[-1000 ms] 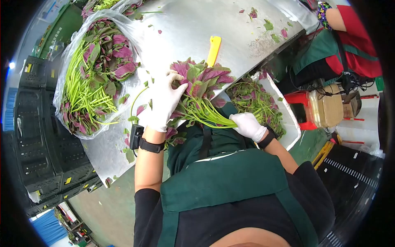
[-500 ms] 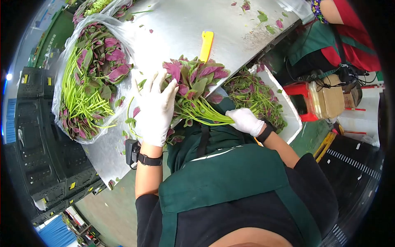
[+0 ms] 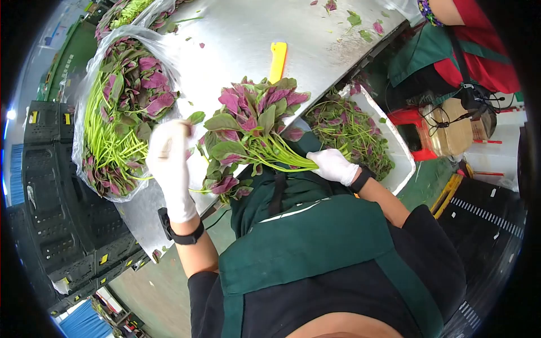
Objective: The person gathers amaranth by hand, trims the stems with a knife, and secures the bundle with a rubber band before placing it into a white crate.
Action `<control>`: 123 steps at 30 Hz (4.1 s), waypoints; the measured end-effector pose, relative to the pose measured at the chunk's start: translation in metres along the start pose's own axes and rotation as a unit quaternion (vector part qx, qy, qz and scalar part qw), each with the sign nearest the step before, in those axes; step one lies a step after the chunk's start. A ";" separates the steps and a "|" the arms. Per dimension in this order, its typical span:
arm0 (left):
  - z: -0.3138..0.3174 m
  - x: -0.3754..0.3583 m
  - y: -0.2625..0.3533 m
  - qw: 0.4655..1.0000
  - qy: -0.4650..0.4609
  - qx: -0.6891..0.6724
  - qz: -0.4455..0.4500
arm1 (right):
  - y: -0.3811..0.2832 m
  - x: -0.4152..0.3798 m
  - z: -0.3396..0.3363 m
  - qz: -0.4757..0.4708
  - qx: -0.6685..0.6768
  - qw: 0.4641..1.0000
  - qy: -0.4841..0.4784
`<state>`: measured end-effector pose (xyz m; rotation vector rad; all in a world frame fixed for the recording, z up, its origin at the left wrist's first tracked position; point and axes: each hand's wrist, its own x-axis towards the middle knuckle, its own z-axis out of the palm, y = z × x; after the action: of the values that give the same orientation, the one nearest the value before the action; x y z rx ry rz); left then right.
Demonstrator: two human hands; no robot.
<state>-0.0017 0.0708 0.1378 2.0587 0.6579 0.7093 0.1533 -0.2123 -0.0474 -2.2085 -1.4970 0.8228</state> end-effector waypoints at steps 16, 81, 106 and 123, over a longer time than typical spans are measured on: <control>0.080 -0.082 -0.082 0.906 -0.289 -0.198 -0.239 | -0.020 -0.041 -0.111 -0.075 0.578 0.770 -0.258; 0.102 -0.023 -0.014 0.901 -0.339 -0.187 -0.196 | 0.078 -0.033 -0.001 -0.048 0.867 0.482 -0.115; 0.148 -0.036 -0.012 0.976 -0.199 0.038 0.083 | 0.074 -0.033 0.002 -0.029 0.870 0.485 -0.086; 0.066 -0.045 0.002 0.838 -0.524 -0.029 -0.151 | 0.079 -0.040 -0.004 -0.043 0.890 0.445 -0.094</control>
<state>0.0125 0.0045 0.0961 1.8527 0.2732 -0.5875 0.2025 -0.2793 -0.0792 -0.3130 -0.0580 1.4611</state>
